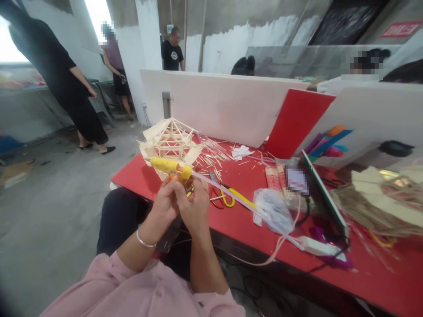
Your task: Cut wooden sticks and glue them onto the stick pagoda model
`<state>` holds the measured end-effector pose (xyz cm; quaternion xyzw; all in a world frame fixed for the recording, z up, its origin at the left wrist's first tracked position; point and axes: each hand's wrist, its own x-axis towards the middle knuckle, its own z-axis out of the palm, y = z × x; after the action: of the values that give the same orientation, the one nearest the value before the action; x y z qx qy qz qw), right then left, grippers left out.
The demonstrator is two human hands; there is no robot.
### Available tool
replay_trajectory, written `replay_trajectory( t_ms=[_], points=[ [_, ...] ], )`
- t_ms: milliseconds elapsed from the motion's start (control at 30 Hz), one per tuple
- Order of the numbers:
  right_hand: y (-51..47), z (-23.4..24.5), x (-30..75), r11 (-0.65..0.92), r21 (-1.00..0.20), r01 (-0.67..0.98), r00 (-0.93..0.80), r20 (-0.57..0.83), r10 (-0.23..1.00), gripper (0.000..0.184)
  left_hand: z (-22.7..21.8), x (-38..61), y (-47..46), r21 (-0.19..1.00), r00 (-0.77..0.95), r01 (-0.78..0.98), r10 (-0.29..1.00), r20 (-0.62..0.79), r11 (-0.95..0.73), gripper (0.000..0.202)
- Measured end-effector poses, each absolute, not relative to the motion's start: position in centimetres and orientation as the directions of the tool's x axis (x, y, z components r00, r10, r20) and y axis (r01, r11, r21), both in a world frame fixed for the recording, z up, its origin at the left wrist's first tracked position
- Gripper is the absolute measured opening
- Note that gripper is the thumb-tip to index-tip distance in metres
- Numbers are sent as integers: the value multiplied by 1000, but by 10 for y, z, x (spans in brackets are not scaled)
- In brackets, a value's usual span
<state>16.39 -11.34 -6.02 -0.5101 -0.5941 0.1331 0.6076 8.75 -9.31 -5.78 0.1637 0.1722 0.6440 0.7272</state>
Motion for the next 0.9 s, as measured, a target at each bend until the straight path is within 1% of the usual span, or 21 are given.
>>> replay_trajectory(
  t_ms=[33, 100, 233, 300, 400, 467, 533, 633, 700, 767, 800, 867, 900],
  points=[
    [-117, -60, 166, 425, -750, 507, 234, 595, 769, 33, -61, 89, -95, 454, 122, -881, 991, -56, 134, 36],
    [-124, -60, 168, 379, -727, 572, 211, 577, 789, 33, -66, 93, -99, 448, 154, -877, 985, -85, 175, 35],
    [-130, -59, 166, 313, -764, 564, 228, 508, 831, 32, -68, 98, -106, 429, 284, -857, 957, -67, 284, 38],
    [-131, -58, 165, 320, -761, 565, 249, 527, 813, 29, -67, 96, -107, 414, 329, -854, 943, -42, 316, 42],
    [-128, -56, 163, 331, -724, 605, 257, 571, 780, 27, -68, 91, -105, 410, 369, -844, 929, -28, 347, 45],
    [-125, -56, 163, 323, -719, 616, 237, 560, 794, 28, -69, 88, -101, 414, 367, -841, 930, -37, 348, 46],
    [-121, -58, 161, 320, -713, 623, 204, 544, 814, 27, -69, 85, -97, 416, 329, -851, 943, -54, 321, 42],
    [-116, -64, 158, 341, -680, 649, 187, 577, 795, 28, -69, 84, -94, 410, 276, -868, 958, -73, 281, 38],
    [-115, -67, 157, 338, -690, 641, 221, 586, 779, 28, -69, 84, -93, 418, 264, -871, 963, -50, 260, 40],
    [-115, -69, 159, 305, -731, 611, 292, 566, 771, 29, -73, 83, -91, 470, 264, -853, 964, 12, 228, 45],
    [-115, -69, 162, 286, -756, 589, 342, 554, 759, 30, -76, 81, -89, 527, 270, -826, 961, 57, 200, 47],
    [-117, -68, 171, 251, -805, 538, 455, 527, 718, 32, -86, 71, -83, 698, 276, -709, 951, 142, 101, 48],
    [-117, -67, 177, 239, -827, 509, 503, 510, 697, 33, -92, 64, -78, 805, 240, -593, 955, 172, 4, 41]
  ],
)
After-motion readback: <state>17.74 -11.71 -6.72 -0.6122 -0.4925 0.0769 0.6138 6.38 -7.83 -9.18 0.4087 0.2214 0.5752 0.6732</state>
